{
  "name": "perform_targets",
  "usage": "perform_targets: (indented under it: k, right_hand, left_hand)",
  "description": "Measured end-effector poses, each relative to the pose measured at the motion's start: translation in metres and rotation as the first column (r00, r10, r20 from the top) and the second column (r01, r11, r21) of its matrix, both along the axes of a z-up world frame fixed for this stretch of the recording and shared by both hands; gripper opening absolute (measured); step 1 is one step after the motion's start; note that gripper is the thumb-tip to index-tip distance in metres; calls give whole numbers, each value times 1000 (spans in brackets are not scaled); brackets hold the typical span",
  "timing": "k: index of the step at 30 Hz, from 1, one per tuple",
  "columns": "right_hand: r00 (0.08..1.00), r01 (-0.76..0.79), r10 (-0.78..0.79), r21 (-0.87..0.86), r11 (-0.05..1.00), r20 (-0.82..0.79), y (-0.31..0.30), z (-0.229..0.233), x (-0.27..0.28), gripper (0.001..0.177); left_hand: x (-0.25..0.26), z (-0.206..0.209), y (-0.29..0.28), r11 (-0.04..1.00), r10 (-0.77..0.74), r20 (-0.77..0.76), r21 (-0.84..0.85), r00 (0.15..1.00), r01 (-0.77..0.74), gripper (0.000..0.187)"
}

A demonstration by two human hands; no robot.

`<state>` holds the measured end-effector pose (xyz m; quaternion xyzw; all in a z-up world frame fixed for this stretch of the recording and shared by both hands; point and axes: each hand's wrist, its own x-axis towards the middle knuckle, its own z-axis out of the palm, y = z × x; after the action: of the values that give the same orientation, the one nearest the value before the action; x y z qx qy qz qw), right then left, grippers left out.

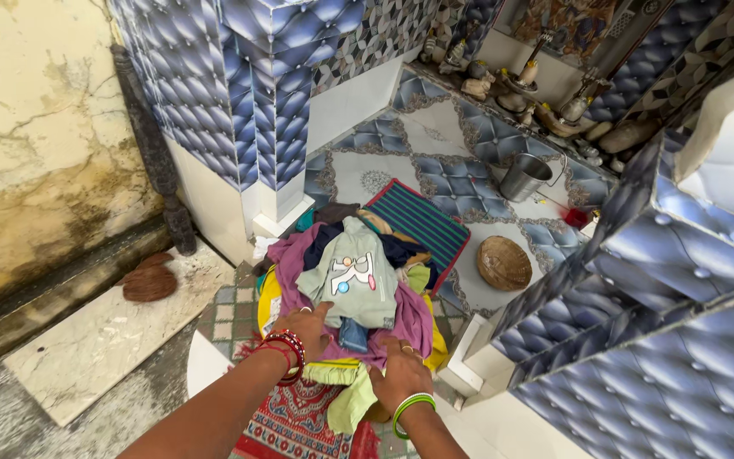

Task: The person picks up various garments from a pile on a small shrine platform, unfolds them, and hangs them one by one on a horizontal bamboo rod against a wall. The items include a white cloth, a grey t-shirt, denim shorts, a purple top, a dark blue t-shirt, and a yellow cloth.

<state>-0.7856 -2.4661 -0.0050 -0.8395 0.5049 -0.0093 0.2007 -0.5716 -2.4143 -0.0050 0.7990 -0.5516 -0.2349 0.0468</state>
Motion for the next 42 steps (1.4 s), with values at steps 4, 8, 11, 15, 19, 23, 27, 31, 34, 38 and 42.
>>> perform_targets:
  k: [4, 8, 11, 15, 19, 23, 27, 31, 34, 38, 42]
  right_hand:
    - [1000, -10, 10, -8, 1000, 6, -38, -8, 27, 55]
    - [999, 38, -39, 23, 999, 32, -60, -18, 56, 55]
    - [996, 37, -36, -7, 999, 77, -76, -33, 76, 55]
    - [992, -3, 12, -75, 997, 125, -87, -59, 87, 57]
    - [996, 72, -74, 64, 995, 44, -92, -74, 89, 59]
    - [997, 73, -76, 95, 993, 28, -90, -87, 81, 59]
    - [997, 79, -81, 97, 992, 15, -86, -90, 77, 55]
    - [996, 55, -59, 48, 997, 66, -89, -76, 79, 59]
    - [994, 75, -79, 49, 996, 70, -82, -57, 76, 54]
    - [992, 23, -22, -7, 1000, 125, -80, -21, 75, 53]
    - [985, -9, 19, -60, 998, 174, -77, 28, 74, 52]
  left_hand:
    - [25, -23, -48, 999, 37, -33, 36, 999, -36, 84]
    - [50, -63, -94, 999, 49, 9, -16, 999, -48, 80]
    - [66, -90, -126, 997, 62, 48, -49, 997, -59, 76]
    - [79, -116, -152, 997, 68, 102, -54, 992, -63, 72]
    - [88, -130, -178, 994, 89, 103, 50, 991, -94, 69]
    - [99, -163, -190, 995, 42, 93, 85, 995, -50, 61]
    - [102, -189, -187, 987, 96, 69, -135, 993, -86, 52]
    - [105, -157, -183, 907, 155, -64, -386, 986, -167, 40]
    - [97, -119, -173, 788, 363, -342, -383, 866, -482, 24]
    - [93, -65, -165, 735, 265, -507, -444, 820, -512, 18]
    - [88, -8, -157, 765, -5, -434, -581, 901, -276, 32]
